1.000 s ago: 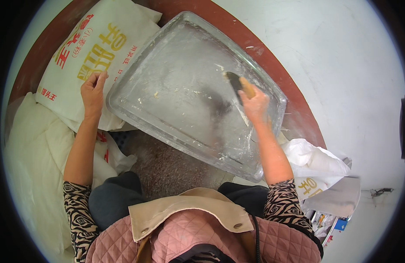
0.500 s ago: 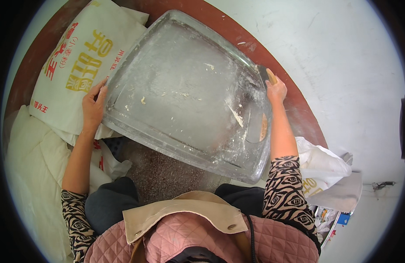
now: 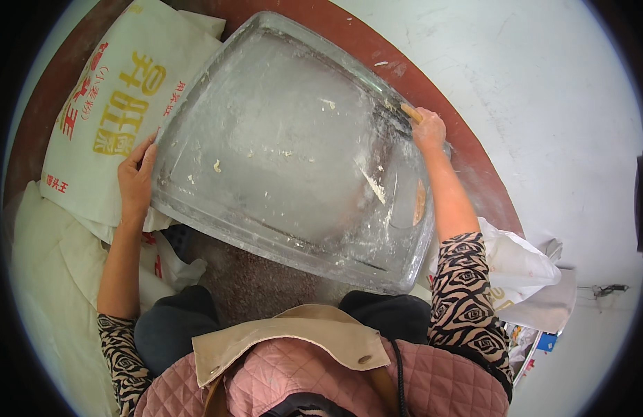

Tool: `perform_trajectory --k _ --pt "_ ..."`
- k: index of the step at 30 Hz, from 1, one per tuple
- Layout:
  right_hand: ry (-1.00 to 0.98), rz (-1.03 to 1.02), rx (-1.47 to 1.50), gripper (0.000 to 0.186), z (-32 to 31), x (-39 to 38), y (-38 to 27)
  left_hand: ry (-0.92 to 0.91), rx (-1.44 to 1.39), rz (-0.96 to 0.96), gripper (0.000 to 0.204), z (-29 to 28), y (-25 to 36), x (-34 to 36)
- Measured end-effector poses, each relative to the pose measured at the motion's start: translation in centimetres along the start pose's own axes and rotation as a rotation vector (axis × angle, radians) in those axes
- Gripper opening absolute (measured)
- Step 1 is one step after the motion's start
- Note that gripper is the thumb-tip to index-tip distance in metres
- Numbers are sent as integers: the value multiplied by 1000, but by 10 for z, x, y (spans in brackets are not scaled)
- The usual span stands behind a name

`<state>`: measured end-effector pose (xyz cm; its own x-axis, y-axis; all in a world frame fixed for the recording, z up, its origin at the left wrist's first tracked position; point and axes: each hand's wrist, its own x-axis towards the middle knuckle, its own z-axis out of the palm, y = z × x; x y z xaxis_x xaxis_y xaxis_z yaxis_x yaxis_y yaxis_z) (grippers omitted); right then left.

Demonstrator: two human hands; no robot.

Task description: The person kneads a large mass of dough on a metal tray, then uses a bench scraper to remove and clean residual dough from the tray. They wipe the tray with a cloth and place the cleaned tray aside. The person then walks to a freezer, opens it, and places a white bag inside.

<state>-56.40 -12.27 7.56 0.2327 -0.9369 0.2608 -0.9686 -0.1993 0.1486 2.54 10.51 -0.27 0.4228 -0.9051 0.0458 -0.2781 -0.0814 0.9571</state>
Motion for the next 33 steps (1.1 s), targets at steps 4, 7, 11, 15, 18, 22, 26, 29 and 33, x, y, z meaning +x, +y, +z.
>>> perform_trajectory --k 4,7,11,15,18,22,26,29,33 --pt "-50 123 112 31 -16 -7 15 -13 37 11 36 -1 0 -1" --pt "-59 230 89 32 -19 -8 24 -1 32 16 36 -1 -3 -1" --pt "-99 129 -54 30 -6 -5 2 22 62 -23 36 -2 -6 2" --pt "-101 -24 -177 28 0 -19 -61 30 -14 -63 35 0 -10 5" --pt "-101 -195 -128 27 -16 -45 -113 42 -50 -87 35 0 -11 5" --pt "-55 -308 237 29 -37 -78 -139 21 -123 -80 35 0 -14 6" --pt "90 -111 598 33 -51 -75 -73 13 -76 -59 36 -4 -18 5" --pt "-67 280 147 39 -57 -74 12 13 -88 -73 36 -4 -22 5" --pt "-93 504 -68 35 -39 -68 73 22 -100 -83 36 -3 -24 6"
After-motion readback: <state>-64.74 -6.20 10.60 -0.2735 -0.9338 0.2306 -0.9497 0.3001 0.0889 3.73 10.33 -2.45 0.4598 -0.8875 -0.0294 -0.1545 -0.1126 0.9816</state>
